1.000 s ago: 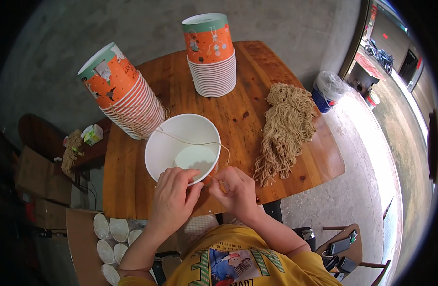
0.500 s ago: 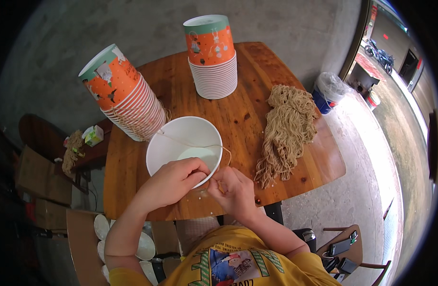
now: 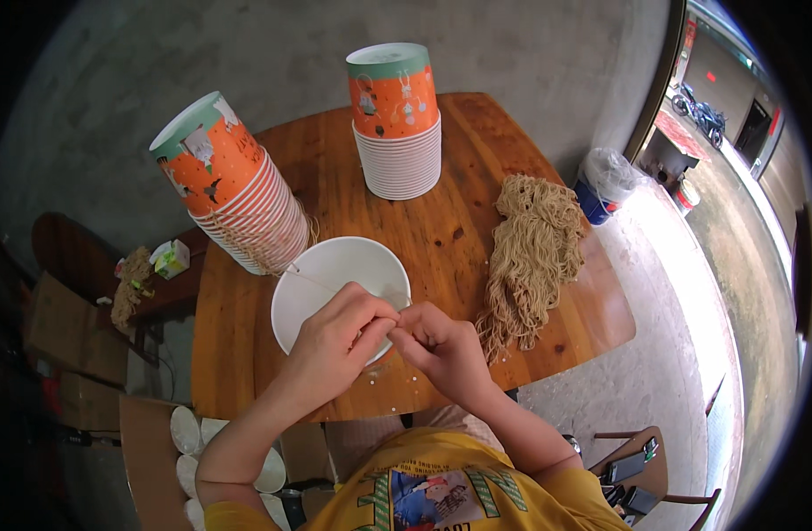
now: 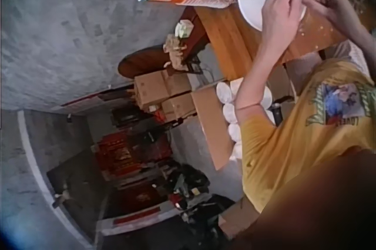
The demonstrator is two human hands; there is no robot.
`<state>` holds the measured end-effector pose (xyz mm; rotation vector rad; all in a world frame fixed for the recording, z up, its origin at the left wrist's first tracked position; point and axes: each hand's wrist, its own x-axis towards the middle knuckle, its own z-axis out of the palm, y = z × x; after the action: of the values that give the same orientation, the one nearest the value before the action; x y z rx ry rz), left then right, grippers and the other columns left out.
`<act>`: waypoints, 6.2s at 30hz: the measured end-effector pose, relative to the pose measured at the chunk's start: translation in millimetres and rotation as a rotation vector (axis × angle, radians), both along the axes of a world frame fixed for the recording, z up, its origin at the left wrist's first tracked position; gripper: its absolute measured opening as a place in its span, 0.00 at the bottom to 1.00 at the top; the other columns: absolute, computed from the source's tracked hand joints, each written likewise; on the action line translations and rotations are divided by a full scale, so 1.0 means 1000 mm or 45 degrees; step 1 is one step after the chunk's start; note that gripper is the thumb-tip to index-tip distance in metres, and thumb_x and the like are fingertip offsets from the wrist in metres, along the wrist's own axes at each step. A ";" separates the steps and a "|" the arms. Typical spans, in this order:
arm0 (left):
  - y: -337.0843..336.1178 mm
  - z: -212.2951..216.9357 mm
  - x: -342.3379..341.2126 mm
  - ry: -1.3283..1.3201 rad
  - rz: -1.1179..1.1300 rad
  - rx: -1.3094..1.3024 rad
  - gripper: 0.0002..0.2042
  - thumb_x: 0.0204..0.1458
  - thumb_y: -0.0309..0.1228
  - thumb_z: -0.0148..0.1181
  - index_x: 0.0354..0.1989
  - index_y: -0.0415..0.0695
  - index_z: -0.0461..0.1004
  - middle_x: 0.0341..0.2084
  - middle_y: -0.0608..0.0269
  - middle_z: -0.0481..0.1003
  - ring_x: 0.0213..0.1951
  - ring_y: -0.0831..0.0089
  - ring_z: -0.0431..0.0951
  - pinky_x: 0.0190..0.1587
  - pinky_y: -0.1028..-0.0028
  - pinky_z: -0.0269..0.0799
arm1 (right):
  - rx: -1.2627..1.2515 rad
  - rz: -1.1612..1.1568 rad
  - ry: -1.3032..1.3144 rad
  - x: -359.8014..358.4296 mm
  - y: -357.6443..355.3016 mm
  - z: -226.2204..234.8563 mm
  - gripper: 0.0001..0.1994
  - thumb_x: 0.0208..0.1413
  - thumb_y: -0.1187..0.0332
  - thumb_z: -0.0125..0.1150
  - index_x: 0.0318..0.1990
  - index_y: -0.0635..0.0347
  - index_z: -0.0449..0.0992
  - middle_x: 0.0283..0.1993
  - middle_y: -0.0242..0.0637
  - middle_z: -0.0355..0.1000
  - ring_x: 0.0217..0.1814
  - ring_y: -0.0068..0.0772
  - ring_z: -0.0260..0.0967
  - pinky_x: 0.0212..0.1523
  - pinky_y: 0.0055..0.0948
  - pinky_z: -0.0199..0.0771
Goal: The recorder is tying thin pieces of string to the rims of paper cups for assembly or packaging.
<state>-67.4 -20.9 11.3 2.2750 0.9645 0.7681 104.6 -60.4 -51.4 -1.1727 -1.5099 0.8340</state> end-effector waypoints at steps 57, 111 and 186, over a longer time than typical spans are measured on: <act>0.037 -0.017 0.010 -0.427 -0.164 -1.397 0.06 0.58 0.30 0.57 0.38 0.41 0.73 0.26 0.72 0.70 0.26 0.86 0.67 0.27 0.85 0.63 | 0.518 -0.025 -0.423 0.025 0.007 0.009 0.11 0.42 0.75 0.71 0.34 0.52 0.76 0.34 0.32 0.66 0.38 0.36 0.64 0.38 0.32 0.65; 0.031 -0.014 0.013 -0.106 -0.155 -0.669 0.07 0.54 0.23 0.57 0.41 0.38 0.72 0.39 0.61 0.65 0.36 0.75 0.73 0.43 0.75 0.70 | 0.144 -0.046 0.024 0.022 0.006 -0.006 0.05 0.55 0.75 0.62 0.35 0.62 0.70 0.29 0.33 0.73 0.24 0.18 0.66 0.27 0.20 0.69; 0.024 -0.018 0.018 -0.434 -0.161 -0.793 0.11 0.56 0.23 0.56 0.46 0.42 0.65 0.33 0.68 0.72 0.38 0.81 0.72 0.45 0.78 0.67 | 0.208 -0.183 0.075 0.017 0.005 -0.014 0.06 0.58 0.74 0.59 0.40 0.62 0.70 0.23 0.28 0.68 0.22 0.12 0.60 0.24 0.17 0.63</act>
<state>-49.0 2.9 -6.6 1.5879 0.7552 0.6561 122.0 -55.8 -65.7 -1.1112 -1.4005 0.6313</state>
